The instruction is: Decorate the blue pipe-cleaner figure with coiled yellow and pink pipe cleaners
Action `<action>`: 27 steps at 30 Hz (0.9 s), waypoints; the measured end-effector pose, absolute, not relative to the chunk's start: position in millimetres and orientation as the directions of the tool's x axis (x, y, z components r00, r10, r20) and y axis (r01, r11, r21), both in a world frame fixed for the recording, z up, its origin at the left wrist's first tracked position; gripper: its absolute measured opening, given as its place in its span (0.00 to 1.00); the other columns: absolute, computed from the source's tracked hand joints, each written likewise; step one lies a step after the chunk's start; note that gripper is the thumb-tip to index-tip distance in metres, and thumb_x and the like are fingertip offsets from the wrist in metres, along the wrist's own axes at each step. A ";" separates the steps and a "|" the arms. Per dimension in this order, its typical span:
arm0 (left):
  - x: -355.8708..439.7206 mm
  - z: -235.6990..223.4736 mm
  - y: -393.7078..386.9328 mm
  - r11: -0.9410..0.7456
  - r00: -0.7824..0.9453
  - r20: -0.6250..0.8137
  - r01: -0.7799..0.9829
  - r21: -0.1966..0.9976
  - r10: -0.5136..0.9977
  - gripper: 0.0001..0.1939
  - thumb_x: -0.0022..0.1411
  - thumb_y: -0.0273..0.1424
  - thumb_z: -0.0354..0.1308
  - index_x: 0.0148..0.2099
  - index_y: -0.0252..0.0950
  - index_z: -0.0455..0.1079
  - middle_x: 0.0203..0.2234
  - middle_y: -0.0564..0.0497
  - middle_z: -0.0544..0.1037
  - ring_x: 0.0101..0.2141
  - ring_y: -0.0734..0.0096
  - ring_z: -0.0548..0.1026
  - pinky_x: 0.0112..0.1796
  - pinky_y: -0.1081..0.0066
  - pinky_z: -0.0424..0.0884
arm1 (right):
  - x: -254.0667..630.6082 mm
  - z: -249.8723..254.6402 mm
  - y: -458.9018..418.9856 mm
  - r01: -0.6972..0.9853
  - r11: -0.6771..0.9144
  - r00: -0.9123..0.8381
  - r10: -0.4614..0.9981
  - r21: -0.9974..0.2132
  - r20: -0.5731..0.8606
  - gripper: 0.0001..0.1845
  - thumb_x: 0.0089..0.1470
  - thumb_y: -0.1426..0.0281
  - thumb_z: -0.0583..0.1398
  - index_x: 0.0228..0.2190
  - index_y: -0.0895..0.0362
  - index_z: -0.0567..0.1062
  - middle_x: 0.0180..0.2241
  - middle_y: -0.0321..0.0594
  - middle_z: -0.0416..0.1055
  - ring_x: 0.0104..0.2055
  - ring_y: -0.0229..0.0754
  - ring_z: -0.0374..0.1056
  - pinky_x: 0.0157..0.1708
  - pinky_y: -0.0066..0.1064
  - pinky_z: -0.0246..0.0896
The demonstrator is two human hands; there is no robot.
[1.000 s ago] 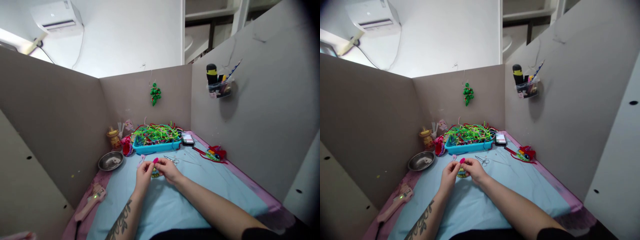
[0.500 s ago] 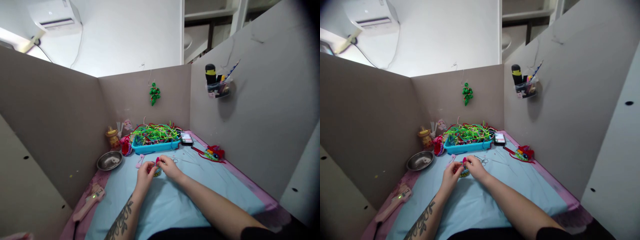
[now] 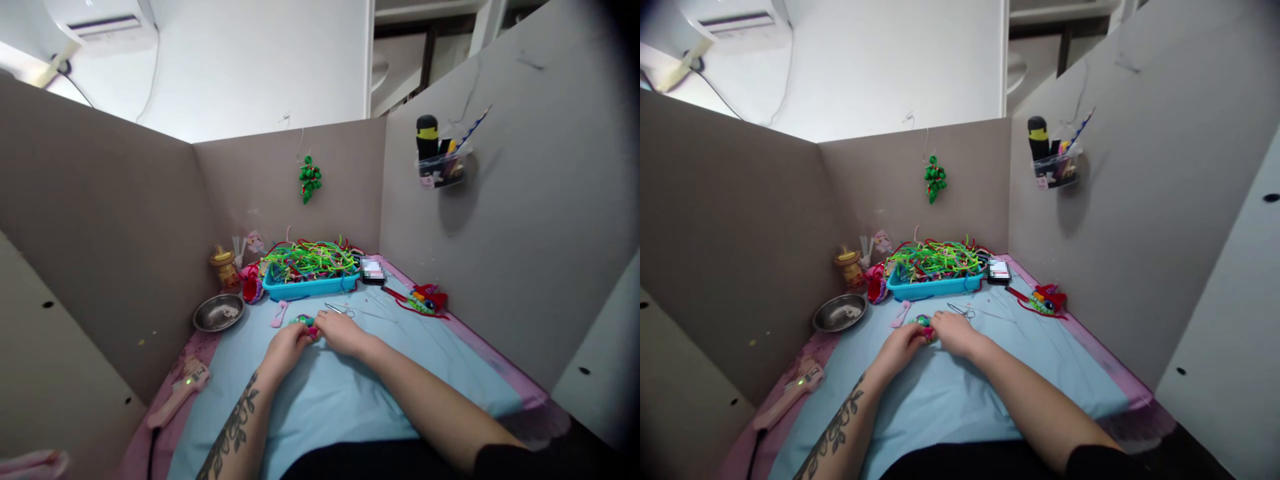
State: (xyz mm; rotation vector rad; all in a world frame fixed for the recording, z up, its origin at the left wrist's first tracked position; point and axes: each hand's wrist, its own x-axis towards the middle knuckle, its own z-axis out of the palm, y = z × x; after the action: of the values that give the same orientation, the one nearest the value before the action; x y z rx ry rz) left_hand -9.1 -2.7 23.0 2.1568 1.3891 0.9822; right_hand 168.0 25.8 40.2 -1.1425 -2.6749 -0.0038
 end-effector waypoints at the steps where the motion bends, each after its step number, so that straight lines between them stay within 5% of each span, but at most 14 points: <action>1: -9.2 25.0 -4.0 -0.430 0.260 0.349 0.650 0.627 0.900 0.06 0.52 0.30 0.55 0.33 0.39 0.73 0.26 0.50 0.77 0.27 0.68 0.72 0.28 0.73 0.61 | 168.1 40.5 25.7 0.713 0.697 -0.672 0.710 -0.076 0.210 0.08 0.55 0.73 0.53 0.36 0.59 0.71 0.38 0.47 0.69 0.40 0.45 0.66 0.37 0.33 0.57; 8: -7.7 38.9 -10.8 -0.453 0.271 0.396 0.740 0.497 0.877 0.07 0.51 0.31 0.58 0.35 0.40 0.74 0.26 0.51 0.77 0.27 0.68 0.72 0.29 0.73 0.59 | 167.0 38.0 25.6 0.689 0.725 -0.709 0.674 0.002 0.206 0.10 0.53 0.75 0.54 0.38 0.60 0.71 0.38 0.47 0.70 0.40 0.46 0.68 0.37 0.33 0.60; 19: -7.4 34.4 -5.9 -0.465 0.290 0.405 0.763 0.449 0.867 0.06 0.51 0.33 0.59 0.32 0.43 0.77 0.25 0.50 0.77 0.27 0.65 0.72 0.28 0.71 0.60 | 163.5 33.6 24.2 0.686 0.728 -0.716 0.672 0.013 0.190 0.10 0.54 0.75 0.53 0.37 0.61 0.72 0.38 0.50 0.72 0.40 0.48 0.68 0.36 0.34 0.61; 22: -9.6 33.4 -3.8 -0.467 0.254 0.428 0.711 0.525 0.867 0.05 0.49 0.33 0.60 0.29 0.42 0.77 0.23 0.51 0.76 0.26 0.68 0.71 0.27 0.72 0.60 | 164.1 30.8 26.4 0.676 0.726 -0.697 0.685 -0.127 0.211 0.09 0.53 0.74 0.54 0.36 0.60 0.73 0.38 0.48 0.71 0.41 0.47 0.67 0.39 0.35 0.61; 27: -17.6 34.6 2.8 -0.324 -0.051 0.429 0.576 0.750 0.902 0.12 0.50 0.40 0.59 0.29 0.36 0.76 0.19 0.53 0.72 0.22 0.72 0.66 0.26 0.73 0.59 | 168.0 30.9 37.7 0.466 0.641 -0.483 0.761 -0.609 0.432 0.18 0.51 0.73 0.57 0.45 0.59 0.69 0.46 0.46 0.66 0.42 0.40 0.66 0.43 0.32 0.61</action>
State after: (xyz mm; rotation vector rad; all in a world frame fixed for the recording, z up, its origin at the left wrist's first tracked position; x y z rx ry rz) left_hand -17.6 2.8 34.6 1.8889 1.5720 1.3239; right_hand 168.0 37.7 30.9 -0.9513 -2.1619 0.5445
